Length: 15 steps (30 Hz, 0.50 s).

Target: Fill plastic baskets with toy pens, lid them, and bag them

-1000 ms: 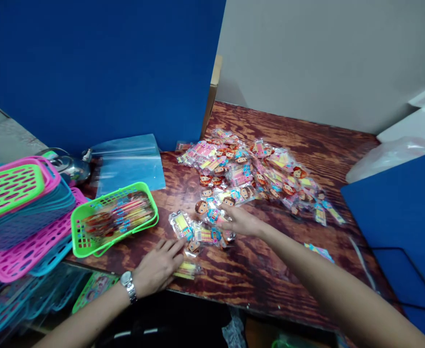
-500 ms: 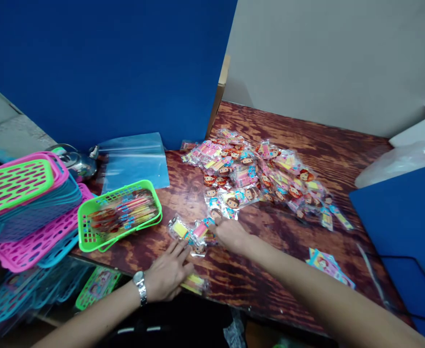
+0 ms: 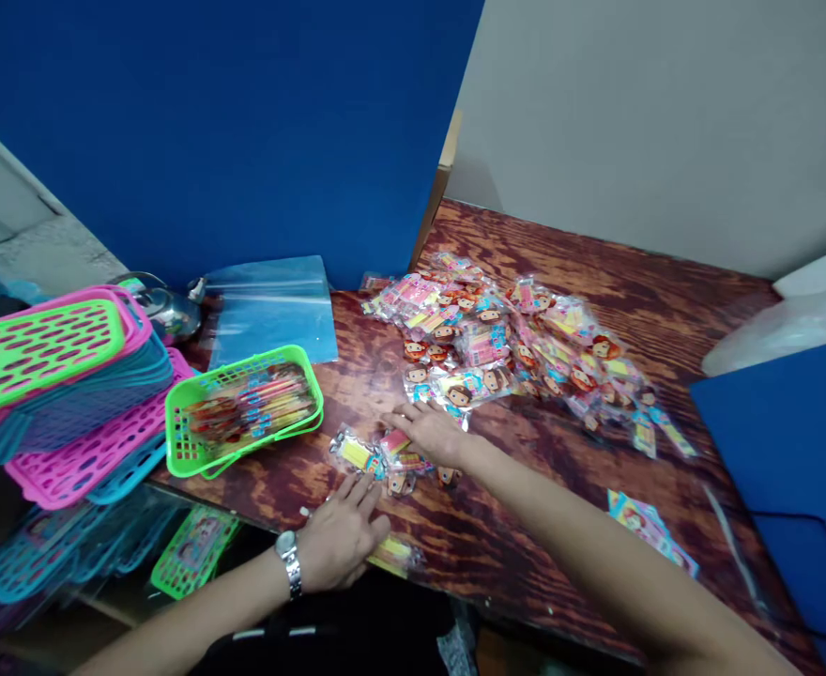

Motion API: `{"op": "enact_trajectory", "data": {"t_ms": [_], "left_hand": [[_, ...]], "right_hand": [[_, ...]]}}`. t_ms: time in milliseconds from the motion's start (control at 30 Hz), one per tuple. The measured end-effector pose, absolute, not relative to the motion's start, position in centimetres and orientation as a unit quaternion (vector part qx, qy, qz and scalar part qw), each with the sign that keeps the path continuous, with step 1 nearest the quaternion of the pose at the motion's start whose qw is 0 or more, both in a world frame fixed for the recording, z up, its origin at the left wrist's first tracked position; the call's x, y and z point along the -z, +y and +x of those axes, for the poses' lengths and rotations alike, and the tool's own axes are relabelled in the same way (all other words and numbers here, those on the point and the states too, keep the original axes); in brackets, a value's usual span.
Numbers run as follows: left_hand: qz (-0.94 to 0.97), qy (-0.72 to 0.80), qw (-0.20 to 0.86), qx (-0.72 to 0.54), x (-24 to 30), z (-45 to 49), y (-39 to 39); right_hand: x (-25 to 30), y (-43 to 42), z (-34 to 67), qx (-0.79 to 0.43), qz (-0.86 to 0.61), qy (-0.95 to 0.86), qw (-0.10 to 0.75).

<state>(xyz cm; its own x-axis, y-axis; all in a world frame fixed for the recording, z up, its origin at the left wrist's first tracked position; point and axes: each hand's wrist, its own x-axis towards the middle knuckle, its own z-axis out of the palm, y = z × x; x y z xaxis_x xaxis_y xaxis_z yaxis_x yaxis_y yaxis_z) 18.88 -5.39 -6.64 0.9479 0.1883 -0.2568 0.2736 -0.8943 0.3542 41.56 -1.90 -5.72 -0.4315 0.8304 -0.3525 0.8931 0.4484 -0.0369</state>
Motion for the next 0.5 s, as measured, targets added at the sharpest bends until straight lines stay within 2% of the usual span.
{"op": "enact_trajectory", "data": {"t_ms": [167, 267, 400, 500], "left_hand": [[0.974, 0.118, 0.176, 0.086, 7.2, 18.9, -5.6], [0.978, 0.119, 0.161, 0.063, 7.5, 18.7, -6.0], [0.979, 0.126, 0.149, 0.049, 7.6, 18.7, -6.7], [0.978, 0.126, 0.150, 0.067, 7.7, 18.7, -7.1]], "right_hand": [[5.2, -1.1, 41.7, 0.128, 0.509, 0.836, 0.162], [4.0, -1.1, 40.7, 0.115, 0.559, 0.812, 0.125], [3.9, -2.2, 36.8, 0.171, 0.585, 0.789, 0.076], [5.4, -3.1, 33.1, 0.152, 0.586, 0.790, 0.101]]}}
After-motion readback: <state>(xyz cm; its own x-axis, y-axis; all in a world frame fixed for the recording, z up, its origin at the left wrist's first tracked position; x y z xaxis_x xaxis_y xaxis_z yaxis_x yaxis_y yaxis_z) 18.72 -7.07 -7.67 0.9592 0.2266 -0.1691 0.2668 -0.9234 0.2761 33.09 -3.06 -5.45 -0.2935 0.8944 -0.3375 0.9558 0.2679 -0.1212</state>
